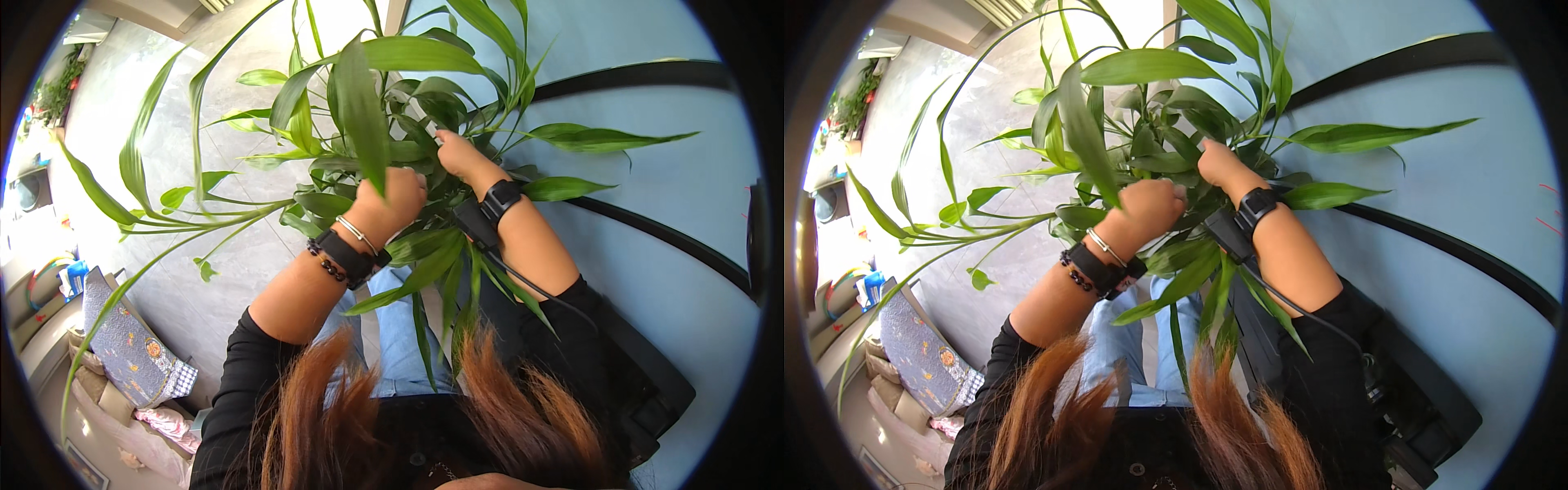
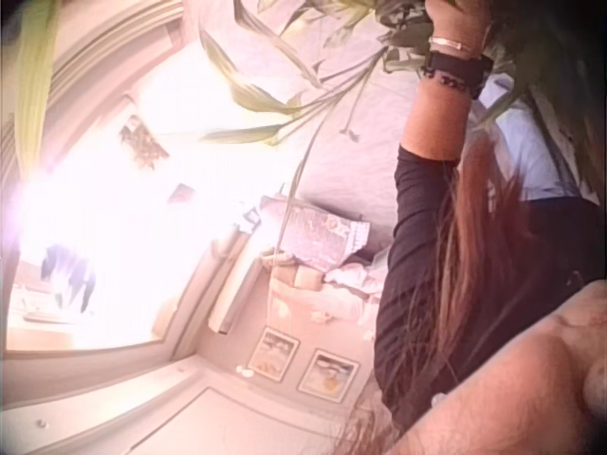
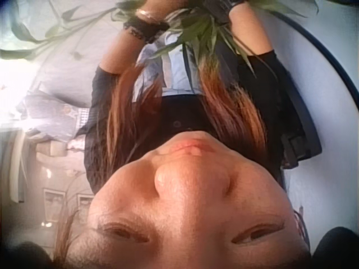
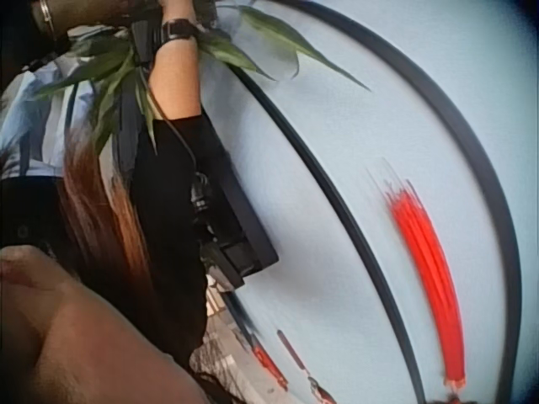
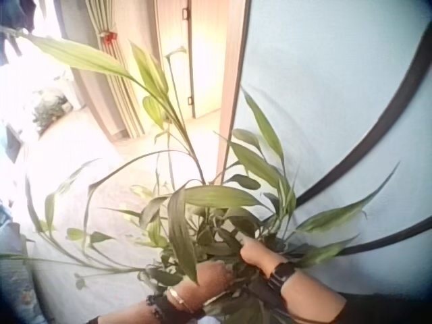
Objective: The person wipes the leaves of a potted plant using a small cloth, moving around the plant to reach different sides and angles. The hands repeatedly lift and wipe individual leaves, focusing on the upper and middle sections of the plant.
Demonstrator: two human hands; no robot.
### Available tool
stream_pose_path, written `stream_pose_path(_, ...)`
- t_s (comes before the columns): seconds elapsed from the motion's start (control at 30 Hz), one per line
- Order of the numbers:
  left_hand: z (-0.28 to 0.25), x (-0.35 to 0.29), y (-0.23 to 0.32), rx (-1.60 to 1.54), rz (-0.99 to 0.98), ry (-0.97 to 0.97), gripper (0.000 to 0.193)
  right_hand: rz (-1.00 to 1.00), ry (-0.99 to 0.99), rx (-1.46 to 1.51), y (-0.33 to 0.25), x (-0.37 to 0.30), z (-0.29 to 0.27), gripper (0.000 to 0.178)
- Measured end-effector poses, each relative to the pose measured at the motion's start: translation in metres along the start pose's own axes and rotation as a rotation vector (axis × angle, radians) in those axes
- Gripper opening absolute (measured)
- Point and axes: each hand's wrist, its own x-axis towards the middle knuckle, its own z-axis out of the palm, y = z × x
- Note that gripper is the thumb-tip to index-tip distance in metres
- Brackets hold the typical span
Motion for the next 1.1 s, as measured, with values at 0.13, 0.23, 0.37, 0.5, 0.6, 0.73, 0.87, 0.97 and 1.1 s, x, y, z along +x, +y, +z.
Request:
stream_pose_path(0.13,-0.002,0.020,-0.016,0.054,0.036,0.130,0.035,-0.059,-0.011,-0.640,-0.008,-0.009,-0.007,0.057)
stream_pose_path(0.23,0.011,0.028,-0.030,0.140,0.152,0.362,0.033,0.052,-0.108,-0.690,-0.012,-0.014,-0.006,0.057)
stream_pose_path(0.37,0.038,0.043,-0.041,0.013,0.044,0.385,0.028,-0.037,-0.039,-0.668,-0.009,-0.009,0.006,0.044)
stream_pose_path(0.5,0.049,0.044,-0.042,0.060,-0.013,0.115,0.019,-0.007,-0.036,-0.257,-0.005,0.000,0.008,0.029)
stream_pose_path(0.6,0.062,0.024,-0.022,-0.330,0.012,0.462,0.029,0.010,-0.181,0.200,-0.007,-0.003,0.008,0.027)
stream_pose_path(0.73,0.074,0.020,0.004,-0.568,0.032,0.610,0.038,0.153,-0.131,0.423,-0.011,-0.011,0.010,0.051)
stream_pose_path(0.87,0.078,0.036,-0.014,-0.403,-0.159,0.623,0.043,-0.021,-0.028,0.187,-0.009,-0.009,0.010,0.060)
stream_pose_path(0.97,0.079,0.032,-0.044,-0.014,-0.188,0.363,0.034,0.072,-0.099,0.002,-0.001,-0.005,0.002,0.061)
stream_pose_path(1.1,0.074,0.017,-0.059,0.209,-0.221,0.170,0.016,0.069,0.062,0.323,0.007,-0.003,0.005,0.043)
